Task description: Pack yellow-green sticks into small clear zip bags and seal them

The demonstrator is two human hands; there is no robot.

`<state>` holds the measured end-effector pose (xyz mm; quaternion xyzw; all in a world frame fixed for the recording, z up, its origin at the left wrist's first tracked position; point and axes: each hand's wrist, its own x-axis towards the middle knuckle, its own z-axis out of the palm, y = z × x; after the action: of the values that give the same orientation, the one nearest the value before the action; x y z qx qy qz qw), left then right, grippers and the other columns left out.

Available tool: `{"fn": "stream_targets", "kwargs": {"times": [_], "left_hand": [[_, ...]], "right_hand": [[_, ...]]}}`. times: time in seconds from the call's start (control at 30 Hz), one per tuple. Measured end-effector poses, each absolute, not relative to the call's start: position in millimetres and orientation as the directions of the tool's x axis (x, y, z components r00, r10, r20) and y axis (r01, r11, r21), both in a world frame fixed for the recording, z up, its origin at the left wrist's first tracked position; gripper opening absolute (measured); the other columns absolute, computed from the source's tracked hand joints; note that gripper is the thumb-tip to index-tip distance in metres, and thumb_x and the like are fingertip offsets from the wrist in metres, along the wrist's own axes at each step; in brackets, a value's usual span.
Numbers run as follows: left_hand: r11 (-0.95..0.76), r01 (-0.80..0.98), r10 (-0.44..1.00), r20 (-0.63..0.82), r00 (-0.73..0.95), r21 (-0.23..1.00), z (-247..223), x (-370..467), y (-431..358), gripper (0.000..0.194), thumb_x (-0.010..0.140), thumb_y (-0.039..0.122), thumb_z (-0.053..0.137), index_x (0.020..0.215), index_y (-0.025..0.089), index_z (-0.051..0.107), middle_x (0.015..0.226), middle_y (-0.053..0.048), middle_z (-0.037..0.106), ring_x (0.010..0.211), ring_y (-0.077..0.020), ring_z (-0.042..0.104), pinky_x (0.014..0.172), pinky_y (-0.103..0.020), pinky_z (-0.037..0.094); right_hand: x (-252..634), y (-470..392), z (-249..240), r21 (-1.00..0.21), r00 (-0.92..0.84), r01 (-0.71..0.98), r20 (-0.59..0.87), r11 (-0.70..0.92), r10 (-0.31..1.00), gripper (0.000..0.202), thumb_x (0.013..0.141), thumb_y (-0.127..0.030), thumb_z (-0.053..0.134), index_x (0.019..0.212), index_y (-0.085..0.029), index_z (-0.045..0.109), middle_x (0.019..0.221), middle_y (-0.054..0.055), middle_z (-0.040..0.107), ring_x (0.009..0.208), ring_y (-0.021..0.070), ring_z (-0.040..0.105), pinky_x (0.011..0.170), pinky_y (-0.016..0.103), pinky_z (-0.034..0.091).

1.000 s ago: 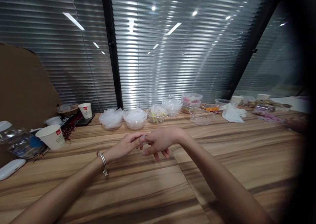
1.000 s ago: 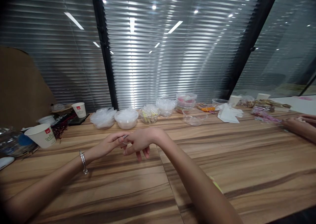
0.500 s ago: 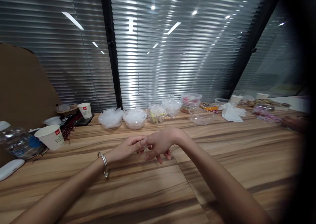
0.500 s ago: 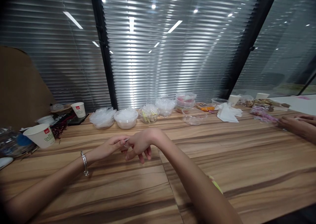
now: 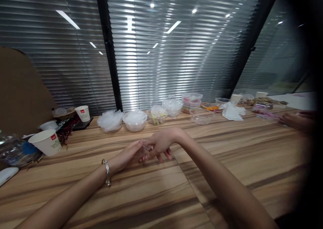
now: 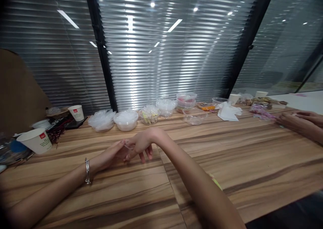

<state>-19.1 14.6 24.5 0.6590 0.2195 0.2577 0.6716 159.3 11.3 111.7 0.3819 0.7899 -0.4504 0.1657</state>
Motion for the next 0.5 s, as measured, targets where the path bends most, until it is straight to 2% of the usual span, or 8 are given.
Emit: {"fn": "stream_targets", "kwargs": {"times": [0.1, 0.2, 0.37, 0.5], "left_hand": [[0.213, -0.119, 0.683, -0.061, 0.728, 0.970, 14.2, -18.7, 15.7, 0.050, 0.088, 0.054, 0.034, 0.112, 0.016, 0.056, 0.095, -0.011, 0.060, 0.063, -0.0121, 0.051, 0.056, -0.024, 0.039], [0.334, -0.184, 0.705, -0.116, 0.700, 0.924, 8.1, -19.7, 18.5, 0.052, 0.087, 0.056, 0.034, 0.110, 0.016, 0.057, 0.096, -0.011, 0.060, 0.064, -0.0123, 0.054, 0.058, -0.024, 0.042], [0.413, -0.251, 0.724, -0.149, 0.673, 0.876, 7.7, -23.2, 24.7, 0.048, 0.088, 0.051, 0.039, 0.112, 0.013, 0.057, 0.101, -0.013, 0.062, 0.071, -0.0156, 0.059, 0.067, -0.028, 0.048], [0.449, -0.287, 0.740, -0.172, 0.650, 0.846, 9.2, -26.6, 28.6, 0.044, 0.088, 0.046, 0.041, 0.110, 0.011, 0.058, 0.103, -0.014, 0.063, 0.075, -0.0170, 0.062, 0.073, -0.031, 0.051]], "right_hand": [[164.8, 13.3, 117.1, -0.622, -0.691, 0.706, -0.501, 0.337, 0.521, 0.037, 0.081, -0.039, 0.054, 0.114, -0.023, 0.055, 0.091, 0.003, 0.064, 0.065, 0.0117, 0.062, 0.047, 0.018, 0.049], [173.2, 18.5, 120.6, -0.622, -0.671, 0.686, -0.341, 0.377, 0.659, 0.035, 0.085, -0.039, 0.048, 0.112, -0.020, 0.054, 0.085, 0.004, 0.065, 0.057, 0.0095, 0.060, 0.047, 0.018, 0.048], [180.1, 31.1, 111.1, -0.614, -0.609, 0.665, -0.117, 0.425, 0.785, 0.028, 0.086, -0.038, 0.045, 0.097, -0.015, 0.056, 0.081, 0.004, 0.065, 0.056, 0.0088, 0.059, 0.051, 0.018, 0.046], [177.1, 42.6, 91.0, -0.495, -0.617, 0.714, -0.107, 0.496, 0.780, 0.024, 0.084, -0.034, 0.047, 0.096, -0.015, 0.058, 0.077, 0.003, 0.064, 0.060, 0.0109, 0.059, 0.051, 0.020, 0.042]]}}
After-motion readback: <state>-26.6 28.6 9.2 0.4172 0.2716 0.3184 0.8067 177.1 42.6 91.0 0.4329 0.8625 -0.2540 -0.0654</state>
